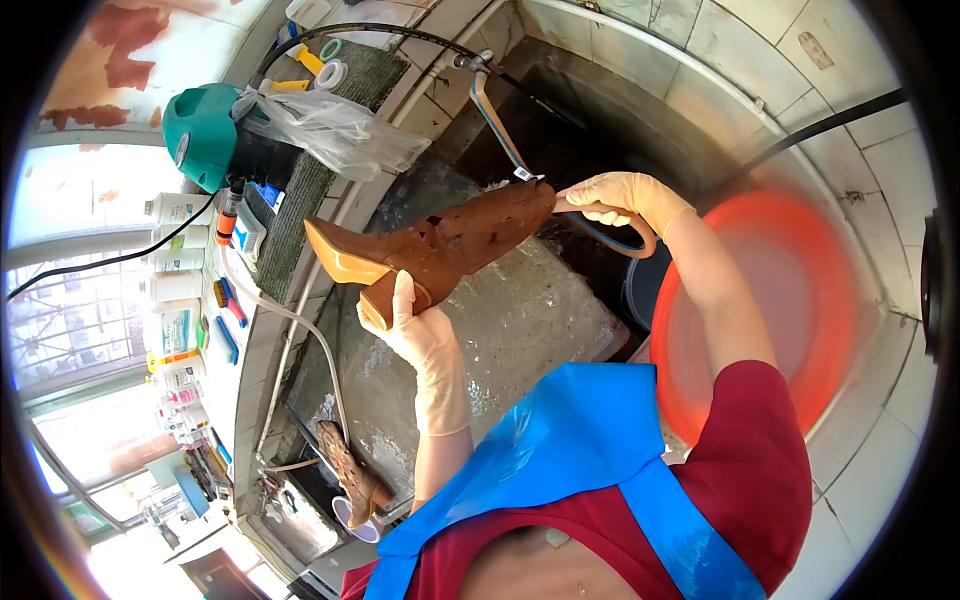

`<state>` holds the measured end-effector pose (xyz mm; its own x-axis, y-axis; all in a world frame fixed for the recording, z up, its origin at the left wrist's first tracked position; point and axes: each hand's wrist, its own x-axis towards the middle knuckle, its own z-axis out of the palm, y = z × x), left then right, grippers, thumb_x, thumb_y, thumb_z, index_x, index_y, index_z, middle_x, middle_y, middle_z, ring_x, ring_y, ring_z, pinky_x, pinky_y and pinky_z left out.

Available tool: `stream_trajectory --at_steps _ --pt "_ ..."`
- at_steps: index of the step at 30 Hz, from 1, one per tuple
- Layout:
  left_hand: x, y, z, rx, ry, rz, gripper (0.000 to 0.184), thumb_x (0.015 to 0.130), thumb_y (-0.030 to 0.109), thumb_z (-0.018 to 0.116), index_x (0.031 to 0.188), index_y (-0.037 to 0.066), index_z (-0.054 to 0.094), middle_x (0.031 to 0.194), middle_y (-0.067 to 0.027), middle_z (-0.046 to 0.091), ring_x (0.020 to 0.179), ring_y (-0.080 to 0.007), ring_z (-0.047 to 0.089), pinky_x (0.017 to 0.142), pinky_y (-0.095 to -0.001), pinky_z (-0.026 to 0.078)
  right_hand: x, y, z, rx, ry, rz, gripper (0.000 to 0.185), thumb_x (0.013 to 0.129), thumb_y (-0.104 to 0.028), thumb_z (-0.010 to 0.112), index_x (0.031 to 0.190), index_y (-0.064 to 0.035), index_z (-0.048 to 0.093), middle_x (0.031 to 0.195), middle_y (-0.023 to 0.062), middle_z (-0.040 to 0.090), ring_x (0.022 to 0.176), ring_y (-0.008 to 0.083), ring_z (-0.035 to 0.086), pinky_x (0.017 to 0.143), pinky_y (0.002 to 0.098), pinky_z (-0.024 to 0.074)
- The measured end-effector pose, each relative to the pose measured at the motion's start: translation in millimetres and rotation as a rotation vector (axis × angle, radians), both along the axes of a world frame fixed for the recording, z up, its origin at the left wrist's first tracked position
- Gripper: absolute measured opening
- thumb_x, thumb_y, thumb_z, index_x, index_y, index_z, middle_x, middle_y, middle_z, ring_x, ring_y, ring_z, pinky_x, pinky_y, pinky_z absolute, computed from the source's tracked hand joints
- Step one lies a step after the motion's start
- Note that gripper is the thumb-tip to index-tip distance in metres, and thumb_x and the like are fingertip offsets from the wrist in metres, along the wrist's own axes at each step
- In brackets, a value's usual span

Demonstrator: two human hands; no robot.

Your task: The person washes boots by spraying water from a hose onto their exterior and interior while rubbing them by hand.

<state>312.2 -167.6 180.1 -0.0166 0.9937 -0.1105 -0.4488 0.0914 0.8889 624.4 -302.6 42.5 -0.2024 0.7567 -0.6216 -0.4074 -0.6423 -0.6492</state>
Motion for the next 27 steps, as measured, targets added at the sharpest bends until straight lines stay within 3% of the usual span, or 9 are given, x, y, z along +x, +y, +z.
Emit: stream_trajectory --at_steps 4,6,8,11,14,19,22,25,27 --pt "-14.6 13.7 -16.2 -0.048 -0.035 -0.010 0.065 0.081 -0.004 0.079 0.135 0.012 0.046 0.132 -0.0091 0.057 0.122 -0.0276 0.057 0.109 -0.0473 0.048 5.1 -7.3 16.0 0.051 0.048 0.007 0.041 0.102 -0.040 0.059 0.137 -0.0184 0.061 0.066 -0.0043 0.043 0.045 0.0072 0.035 0.037 0.0239 0.0254" --pt "-29.0 30.8 -20.7 -0.388 -0.262 -0.102 0.056 0.087 0.009 0.076 0.137 0.009 0.052 0.141 -0.0129 0.056 0.130 -0.0322 0.054 0.111 -0.0511 0.047 6.4 -8.5 29.6 0.019 0.024 -0.003 0.044 0.102 -0.040 0.059 0.140 -0.0173 0.059 0.067 -0.0044 0.043 0.046 0.0071 0.035 0.037 0.0237 0.0261" --pt "-40.9 46.8 -28.5 -0.452 -0.278 -0.129 0.053 0.092 0.020 0.072 0.138 0.003 0.054 0.143 -0.0164 0.056 0.132 -0.0354 0.053 0.111 -0.0545 0.046 4.9 -5.5 51.3 0.047 -0.021 0.012 0.047 0.102 -0.040 0.059 0.143 -0.0164 0.057 0.067 -0.0048 0.043 0.046 0.0069 0.035 0.038 0.0238 0.0266" --pt "-70.0 78.8 -90.7 -0.591 -0.586 -0.129 0.053 0.094 0.024 0.068 0.138 -0.003 0.053 0.139 -0.0192 0.059 0.128 -0.0392 0.056 0.110 -0.0581 0.048 -4.7 15.1 104.3 0.068 -0.143 0.162 0.046 0.102 -0.040 0.057 0.142 -0.0176 0.059 0.068 -0.0052 0.042 0.049 0.0065 0.036 0.039 0.0238 0.0286" --pt "-90.3 92.1 -159.4 -0.801 -0.891 -0.104 0.049 0.092 0.020 0.066 0.134 -0.004 0.056 0.138 -0.0223 0.058 0.127 -0.0404 0.056 0.100 -0.0516 0.058 -41.9 47.3 187.0 0.079 -0.434 0.393 0.046 0.103 -0.039 0.051 0.143 -0.0186 0.059 0.068 -0.0063 0.039 0.049 0.0054 0.033 0.041 0.0235 0.0273" --pt "-111.9 69.6 -197.9 -1.110 -1.608 -0.203 0.044 0.093 0.019 0.063 0.131 -0.002 0.060 0.135 -0.0208 0.060 0.127 -0.0398 0.056 0.098 -0.0480 0.060 -105.5 105.3 244.8 0.251 -0.711 0.709 0.056 0.106 -0.049 0.042 0.145 -0.0120 0.055 0.068 0.0042 0.044 0.056 0.0163 0.046 0.049 0.0309 0.0457" --pt "-155.2 71.5 -248.5 -1.170 -1.268 -0.178 0.046 0.095 0.022 0.061 0.136 0.001 0.056 0.137 -0.0212 0.058 0.133 -0.0403 0.049 0.096 -0.0503 0.060 -152.4 137.7 272.9 0.218 -0.898 0.842 0.055 0.107 -0.049 0.039 0.127 -0.0031 0.061 0.077 0.0114 0.060 0.060 0.0230 0.064 0.057 0.0360 0.0559" --pt "-174.4 53.8 -193.6 -1.144 -0.997 -0.272 0.054 0.099 0.032 0.059 0.143 0.003 0.048 0.144 -0.0202 0.052 0.137 -0.0415 0.044 0.106 -0.0546 0.052 -188.1 162.6 282.3 0.226 -1.013 0.942 0.055 0.107 -0.048 0.040 0.116 0.0013 0.062 0.085 0.0150 0.067 0.065 0.0263 0.070 0.061 0.0373 0.0587" --pt "-189.8 61.2 -165.1 -0.902 -0.045 -0.299 0.065 0.099 0.044 0.059 0.148 0.006 0.042 0.145 -0.0180 0.052 0.138 -0.0365 0.044 0.116 -0.0496 0.036 -209.9 181.9 285.4 0.190 -1.025 0.965 0.055 0.107 -0.047 0.041 0.114 0.0029 0.063 0.087 0.0159 0.069 0.067 0.0267 0.071 0.062 0.0380 0.0595"
